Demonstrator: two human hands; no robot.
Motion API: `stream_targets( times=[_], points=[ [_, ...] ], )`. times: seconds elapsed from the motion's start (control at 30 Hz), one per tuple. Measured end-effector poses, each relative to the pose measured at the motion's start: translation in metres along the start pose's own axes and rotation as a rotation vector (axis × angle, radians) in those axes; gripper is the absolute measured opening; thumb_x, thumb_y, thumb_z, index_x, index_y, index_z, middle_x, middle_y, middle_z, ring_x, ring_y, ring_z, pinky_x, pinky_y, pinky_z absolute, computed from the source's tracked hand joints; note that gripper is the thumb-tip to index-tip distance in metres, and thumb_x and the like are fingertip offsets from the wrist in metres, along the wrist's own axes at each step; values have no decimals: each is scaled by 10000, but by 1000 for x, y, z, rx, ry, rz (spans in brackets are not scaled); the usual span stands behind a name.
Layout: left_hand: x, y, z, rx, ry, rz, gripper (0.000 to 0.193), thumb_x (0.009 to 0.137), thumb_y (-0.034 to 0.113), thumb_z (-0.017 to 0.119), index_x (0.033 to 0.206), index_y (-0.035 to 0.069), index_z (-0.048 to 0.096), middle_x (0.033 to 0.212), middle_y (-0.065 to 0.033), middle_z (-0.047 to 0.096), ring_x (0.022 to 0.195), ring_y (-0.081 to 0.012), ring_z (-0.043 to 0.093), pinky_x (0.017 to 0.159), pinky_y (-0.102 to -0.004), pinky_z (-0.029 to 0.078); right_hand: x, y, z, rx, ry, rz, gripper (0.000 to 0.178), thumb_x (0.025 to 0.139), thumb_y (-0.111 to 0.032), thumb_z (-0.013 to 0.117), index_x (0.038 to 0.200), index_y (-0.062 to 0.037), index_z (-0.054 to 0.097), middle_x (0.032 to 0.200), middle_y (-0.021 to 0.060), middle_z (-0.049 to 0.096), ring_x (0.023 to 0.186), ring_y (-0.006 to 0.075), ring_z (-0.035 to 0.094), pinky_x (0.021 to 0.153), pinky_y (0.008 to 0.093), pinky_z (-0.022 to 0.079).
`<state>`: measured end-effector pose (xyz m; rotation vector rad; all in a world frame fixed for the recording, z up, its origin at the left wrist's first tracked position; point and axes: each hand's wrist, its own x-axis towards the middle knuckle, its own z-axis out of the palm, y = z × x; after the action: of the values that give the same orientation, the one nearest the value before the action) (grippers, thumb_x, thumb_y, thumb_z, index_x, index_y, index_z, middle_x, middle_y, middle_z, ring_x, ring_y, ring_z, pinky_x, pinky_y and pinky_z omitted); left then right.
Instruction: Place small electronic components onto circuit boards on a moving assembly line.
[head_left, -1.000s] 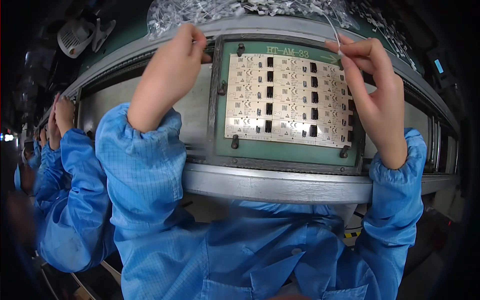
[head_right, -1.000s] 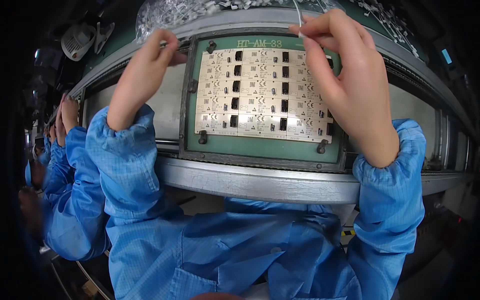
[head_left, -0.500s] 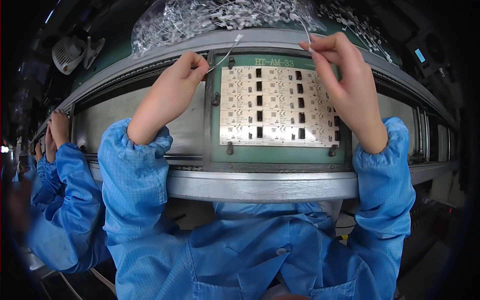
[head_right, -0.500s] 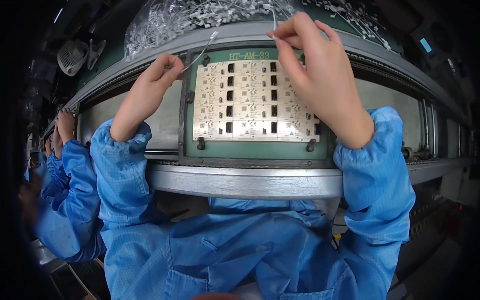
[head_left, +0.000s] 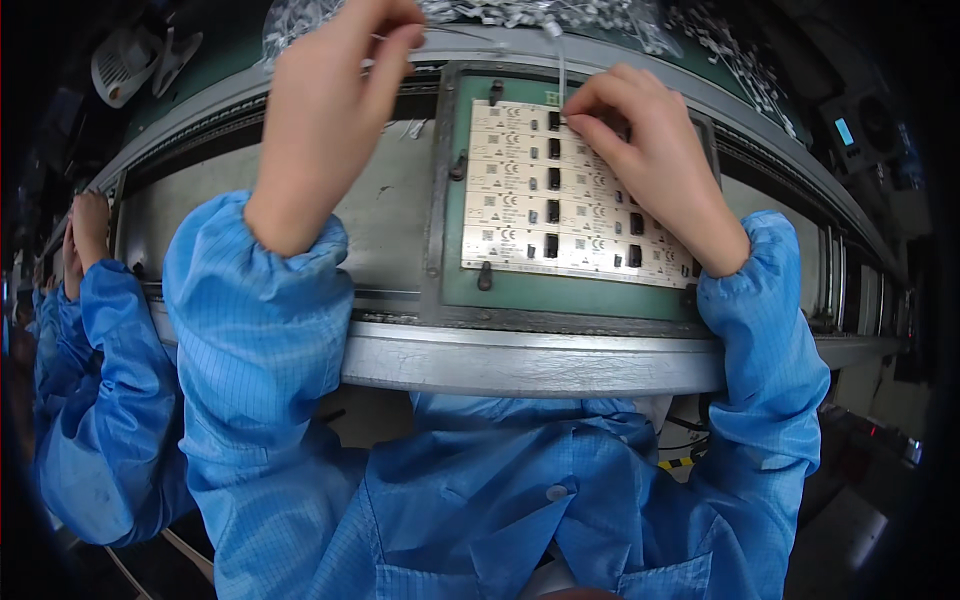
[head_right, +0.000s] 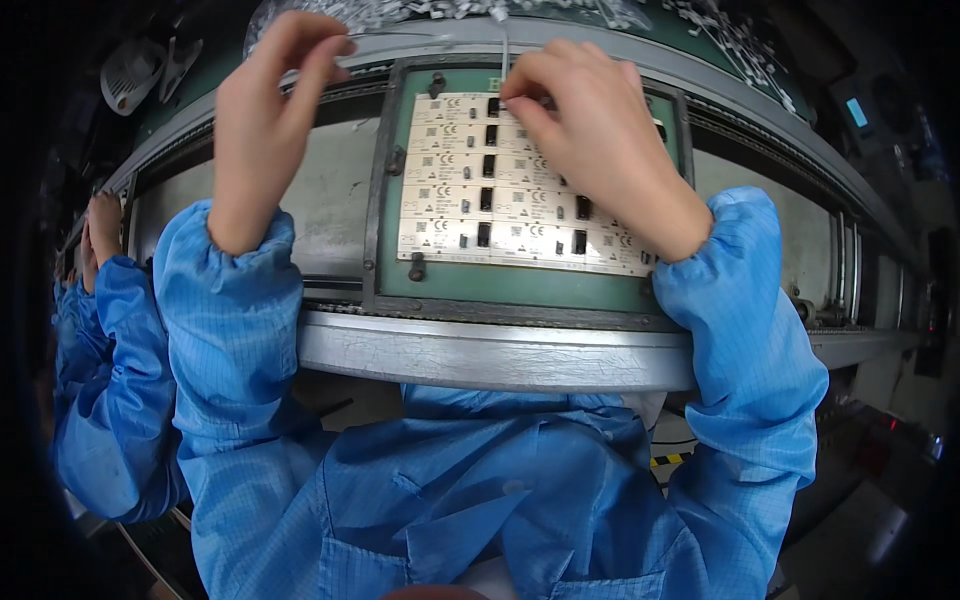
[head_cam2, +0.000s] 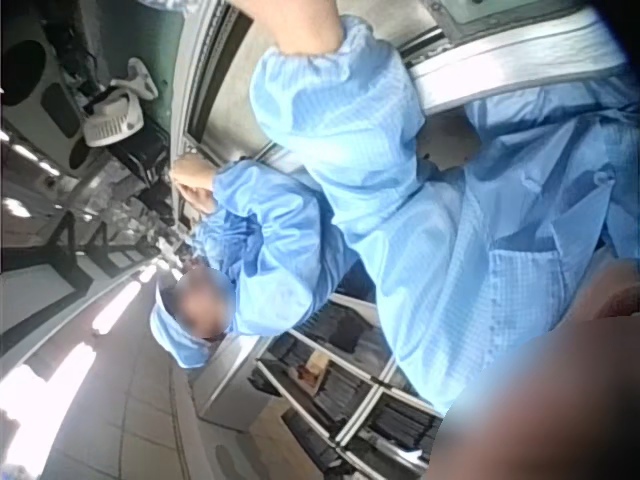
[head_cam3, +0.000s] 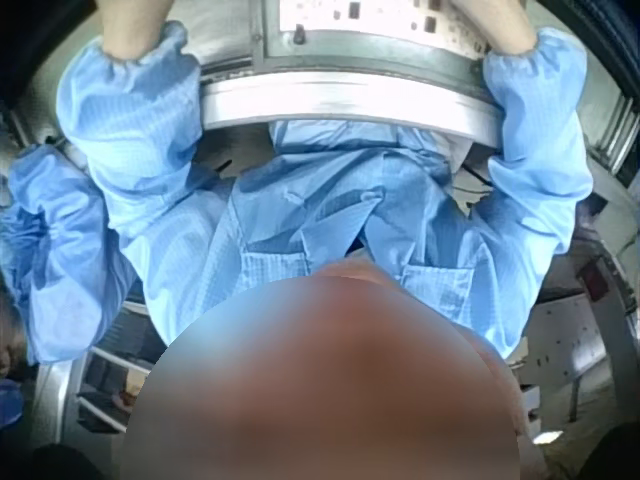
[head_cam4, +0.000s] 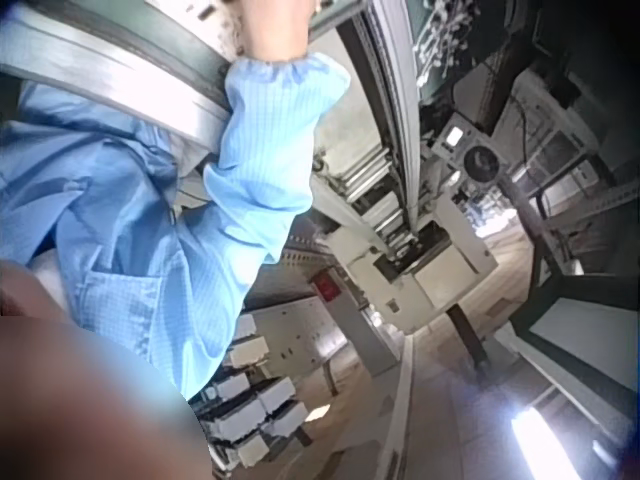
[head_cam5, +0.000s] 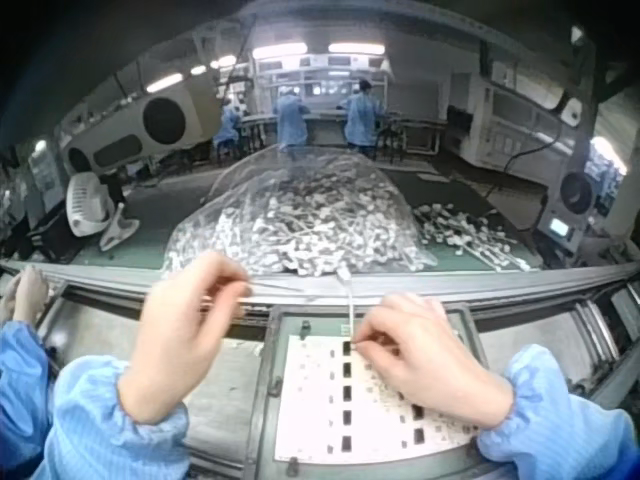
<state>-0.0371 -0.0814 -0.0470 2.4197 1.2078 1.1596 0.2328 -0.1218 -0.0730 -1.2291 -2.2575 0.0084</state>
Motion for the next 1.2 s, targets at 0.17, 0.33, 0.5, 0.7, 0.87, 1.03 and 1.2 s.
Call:
stream_targets(
  times=[0.17, 0.33, 0.5, 0.7, 0.87, 1.03, 1.2],
  points=[
    [0, 22, -1, -56, 48, -26, 78, 897, -4, 681, 970, -7, 654, 853, -149, 698, 811, -266, 712, 713, -332, 538, -3, 5, 2, 245, -124, 210, 88, 920, -59, 694, 974, 11, 698, 954, 59, 608, 842, 153, 608, 766, 279, 506],
    [1, 15, 0, -73, 94, 13, 80, 888, -18, 683, 961, -11, 650, 850, -148, 697, 806, -271, 713, 712, -335, 537, 1, 3, 6, 340, -141, 303, 88, 935, -70, 696, 961, 14, 700, 964, 41, 608, 836, 119, 603, 778, 263, 503],
    [2, 16, 4, -47, 63, 127, 83, 883, -25, 680, 957, -10, 645, 851, -149, 700, 813, -285, 713, 712, -344, 538, 0, 6, 9, 271, -150, 290, 96, 936, -78, 695, 973, 9, 703, 980, 41, 616, 840, 116, 601, 783, 260, 500],
    [6, -39, 30, -582, 320, 686, 85, 875, -18, 682, 941, 11, 637, 804, -138, 687, 770, -277, 696, 714, -302, 511, 8, -1, 14, 287, -190, 290, 117, 945, -61, 660, 1015, 7, 725, 990, 44, 617, 897, 139, 602, 824, 265, 494],
    [-7, -49, 1, 73, -122, 310, 113, 945, 79, 671, 1030, 6, 681, 931, -98, 740, 858, -225, 724, 775, -324, 544, 19, -15, 19, 322, -239, 288, 193, 955, -31, 606, 1090, -3, 741, 993, 44, 604, 961, 160, 587, 858, 290, 473],
    [-8, -46, 1, 23, -112, 233, 99, 914, 78, 686, 991, 17, 698, 904, -94, 733, 856, -252, 717, 784, -349, 535, 19, -19, 7, 335, -269, 253, 260, 943, 9, 566, 1123, -31, 748, 992, 53, 593, 984, 184, 570, 877, 315, 424],
    [-9, -47, 8, 77, -144, 194, 85, 912, 99, 692, 972, 39, 701, 903, -81, 732, 870, -258, 706, 810, -362, 517, 12, -35, -2, -126, -222, 54, 379, 878, 56, 552, 1178, -74, 742, 1022, 72, 585, 1004, 233, 553, 906, 351, 345]
  ],
)
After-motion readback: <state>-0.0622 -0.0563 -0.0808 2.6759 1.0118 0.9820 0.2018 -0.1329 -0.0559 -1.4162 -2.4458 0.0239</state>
